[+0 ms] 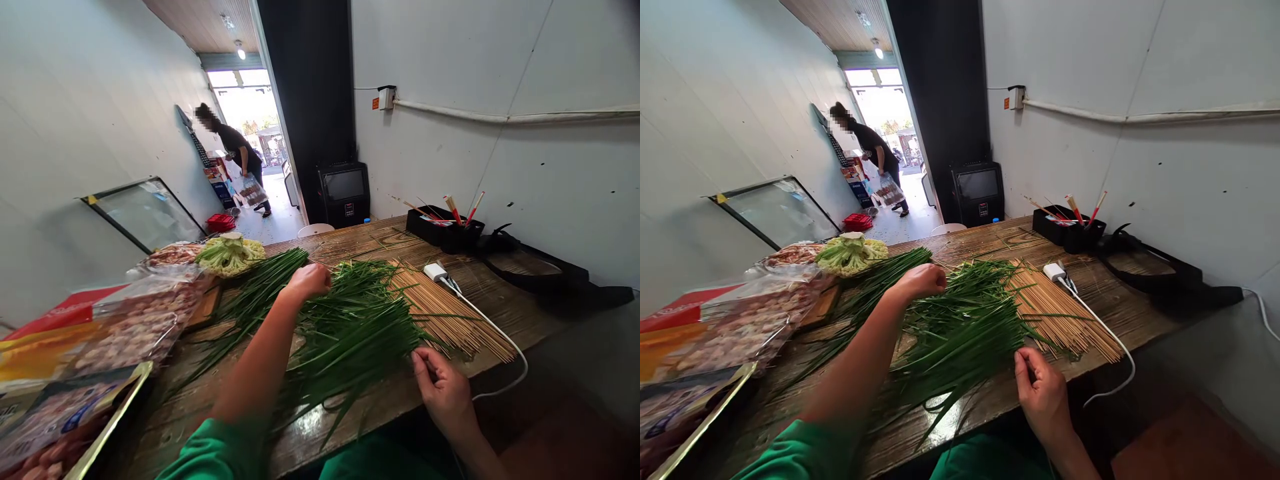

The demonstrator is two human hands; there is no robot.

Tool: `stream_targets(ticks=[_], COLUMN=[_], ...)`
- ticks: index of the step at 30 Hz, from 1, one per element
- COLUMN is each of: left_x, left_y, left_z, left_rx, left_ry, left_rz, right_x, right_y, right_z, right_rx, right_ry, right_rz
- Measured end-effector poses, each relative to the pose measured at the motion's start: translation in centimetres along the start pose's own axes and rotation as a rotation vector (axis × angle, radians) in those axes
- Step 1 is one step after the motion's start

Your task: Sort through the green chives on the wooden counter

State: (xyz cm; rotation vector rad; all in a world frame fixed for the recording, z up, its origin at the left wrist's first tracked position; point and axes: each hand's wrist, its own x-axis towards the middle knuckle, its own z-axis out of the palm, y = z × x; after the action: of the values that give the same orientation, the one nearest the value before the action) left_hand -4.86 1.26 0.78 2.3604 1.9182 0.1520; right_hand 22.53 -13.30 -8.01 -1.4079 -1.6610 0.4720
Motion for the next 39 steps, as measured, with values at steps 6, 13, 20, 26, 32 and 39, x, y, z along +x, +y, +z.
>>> stream_targets(ticks=[6,13,20,26,32,39], left_x=[1.0,2.0,1.5,1.5,1.7,1.6], left_y=[0.6,2.0,3.0,3.2,3.1,4.2], left_z=[1.2,3.7,3.1,3.9,4.3,4.1], left_rx=[-0.183,-0.115,-0.378,-0.195,-0.203,-0.571], left_ry=[-0.012,-0.081,-0.011,-0.048,-0.001,0.025], left_rz=[0.274,0.352,0.309,0.361,0.310,0.235], right_x=[0.1,0.1,0.1,0.0,0.1,0.0], right_y=[0.1,0.2,0.0,0.1,0.1,0.3], right_z=[0.1,0.1,0.0,0.1,0.1,0.1], right_rx=[0.002,-0.003,-0.018,0.013,0.015,-0.017], right_ry=[0.000,0.008,-0.001,-0.010,-0.019,0.004], right_rz=[0.001,-0.020,0.004,0.002,0.006,-0.032])
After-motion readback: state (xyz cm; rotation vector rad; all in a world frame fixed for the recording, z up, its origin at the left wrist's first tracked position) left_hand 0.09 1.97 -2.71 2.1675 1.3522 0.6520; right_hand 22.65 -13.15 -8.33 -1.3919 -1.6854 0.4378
